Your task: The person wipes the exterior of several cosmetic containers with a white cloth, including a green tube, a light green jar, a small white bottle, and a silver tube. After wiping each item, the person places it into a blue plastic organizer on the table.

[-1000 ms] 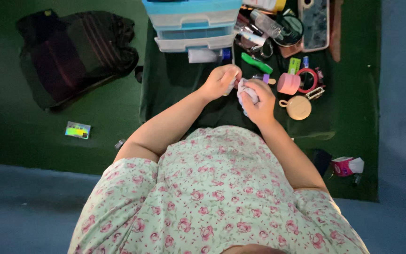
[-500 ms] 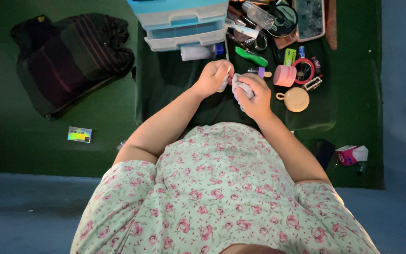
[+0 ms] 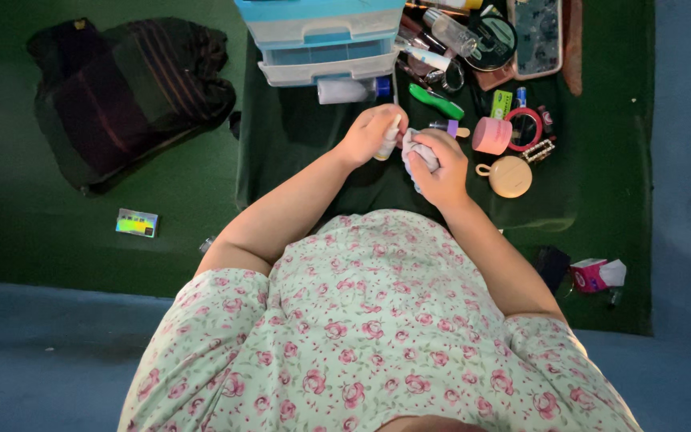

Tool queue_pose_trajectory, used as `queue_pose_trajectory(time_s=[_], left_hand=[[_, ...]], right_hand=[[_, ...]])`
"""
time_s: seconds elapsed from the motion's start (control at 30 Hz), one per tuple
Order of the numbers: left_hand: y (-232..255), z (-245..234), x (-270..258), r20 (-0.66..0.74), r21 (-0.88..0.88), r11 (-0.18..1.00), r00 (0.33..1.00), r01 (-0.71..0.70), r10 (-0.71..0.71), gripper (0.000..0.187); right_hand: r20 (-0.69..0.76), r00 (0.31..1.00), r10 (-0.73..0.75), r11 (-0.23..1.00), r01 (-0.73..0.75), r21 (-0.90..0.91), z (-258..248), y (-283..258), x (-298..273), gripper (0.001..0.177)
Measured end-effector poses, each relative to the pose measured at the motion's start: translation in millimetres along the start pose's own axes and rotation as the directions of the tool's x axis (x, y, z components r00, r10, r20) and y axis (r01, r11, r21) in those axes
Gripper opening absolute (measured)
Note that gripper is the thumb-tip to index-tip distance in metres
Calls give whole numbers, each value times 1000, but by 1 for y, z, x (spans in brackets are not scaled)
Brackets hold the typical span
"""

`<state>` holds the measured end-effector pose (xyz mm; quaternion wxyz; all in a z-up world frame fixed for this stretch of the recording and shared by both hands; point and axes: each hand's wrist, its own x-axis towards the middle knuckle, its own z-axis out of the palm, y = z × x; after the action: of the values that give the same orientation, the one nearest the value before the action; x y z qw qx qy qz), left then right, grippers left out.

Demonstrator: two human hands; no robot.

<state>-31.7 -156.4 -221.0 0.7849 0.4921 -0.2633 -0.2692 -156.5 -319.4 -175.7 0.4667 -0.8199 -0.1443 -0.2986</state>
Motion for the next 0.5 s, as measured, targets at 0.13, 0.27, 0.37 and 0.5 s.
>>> queue_pose_trajectory(time_s=[0.13, 0.27, 0.37, 0.5], left_hand=[[0, -4, 0, 80, -100, 994, 996, 47, -39, 29], [-4, -5, 1, 139, 364, 897, 967, -251, 214, 28], [-6, -4, 1, 137, 359, 906, 973, -223, 185, 31], [-6, 0, 2, 106, 221, 965, 987, -143, 122, 34]], right_hand=[[-43, 998, 39, 999, -39, -17, -2, 0, 0, 25], [-164, 986, 40, 999, -44, -26, -2, 1, 3, 28], [-165, 982, 90, 995, -97, -31, -4, 0, 3, 29], [-82, 995, 57, 995, -64, -78, -2, -3, 6, 33]])
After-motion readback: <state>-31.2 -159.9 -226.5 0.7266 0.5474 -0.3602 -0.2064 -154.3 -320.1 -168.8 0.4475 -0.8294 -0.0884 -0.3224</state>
